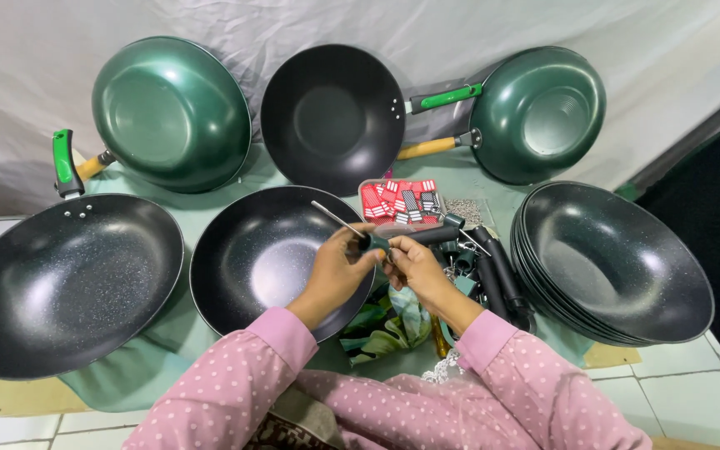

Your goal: Attaching a handle to a wok using a screwdriver and screws

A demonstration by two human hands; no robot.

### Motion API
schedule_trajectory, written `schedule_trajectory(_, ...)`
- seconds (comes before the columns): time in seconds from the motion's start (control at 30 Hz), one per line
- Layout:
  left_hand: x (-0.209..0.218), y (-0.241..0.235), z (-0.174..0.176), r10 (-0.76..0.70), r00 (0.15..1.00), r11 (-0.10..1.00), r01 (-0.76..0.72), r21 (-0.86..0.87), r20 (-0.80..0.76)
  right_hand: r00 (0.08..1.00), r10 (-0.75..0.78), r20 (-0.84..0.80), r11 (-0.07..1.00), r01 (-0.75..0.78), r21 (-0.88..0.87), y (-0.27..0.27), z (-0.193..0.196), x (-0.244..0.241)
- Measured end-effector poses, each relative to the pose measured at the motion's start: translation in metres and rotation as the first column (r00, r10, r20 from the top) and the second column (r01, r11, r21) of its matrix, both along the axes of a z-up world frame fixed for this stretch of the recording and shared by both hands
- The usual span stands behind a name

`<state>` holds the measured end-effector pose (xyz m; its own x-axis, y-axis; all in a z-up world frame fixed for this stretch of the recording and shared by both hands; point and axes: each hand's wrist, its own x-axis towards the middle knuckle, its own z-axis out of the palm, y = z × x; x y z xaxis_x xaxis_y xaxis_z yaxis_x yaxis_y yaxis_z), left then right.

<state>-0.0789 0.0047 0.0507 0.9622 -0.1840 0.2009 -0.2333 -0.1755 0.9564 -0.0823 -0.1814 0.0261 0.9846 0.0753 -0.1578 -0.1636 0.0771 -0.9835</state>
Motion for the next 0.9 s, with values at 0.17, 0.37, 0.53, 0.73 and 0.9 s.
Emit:
schedule_trajectory(0.17,0.005,0.012,0.022,0.108,0.994,0.964,-0.112,-0.239,-0.031,0.999,-0.04,0.012,0.999,0.041,-0.016,-0.015,-0.01,0.008)
schedule_trajectory(0.37,0.006,0.03,0.05,0.25,0.968,0.874,-0.238,-0.424,-0.027,0.998,-0.061,0.035,0.993,0.064,-0.096,-0.028,-0.016,0.013)
schedule_trajectory(0.53,0.018,0.044,0.046,0.26,0.957,0.759,-0.286,-0.585,-0.131,0.998,-0.061,0.02,0.988,0.063,-0.142,-0.037,-0.026,0.018)
schedule_trajectory(0.73,0.028,0.061,0.031,0.07,0.921,0.573,-0.352,-0.74,-0.384,0.995,-0.097,0.01,0.987,0.098,-0.124,-0.039,-0.015,0.015)
schedule_trajectory(0.9,0.011,0.05,0.045,0.032,0.964,0.894,-0.145,-0.425,-0.262,0.99,-0.131,0.046,0.982,0.136,-0.131,-0.043,-0.009,0.015)
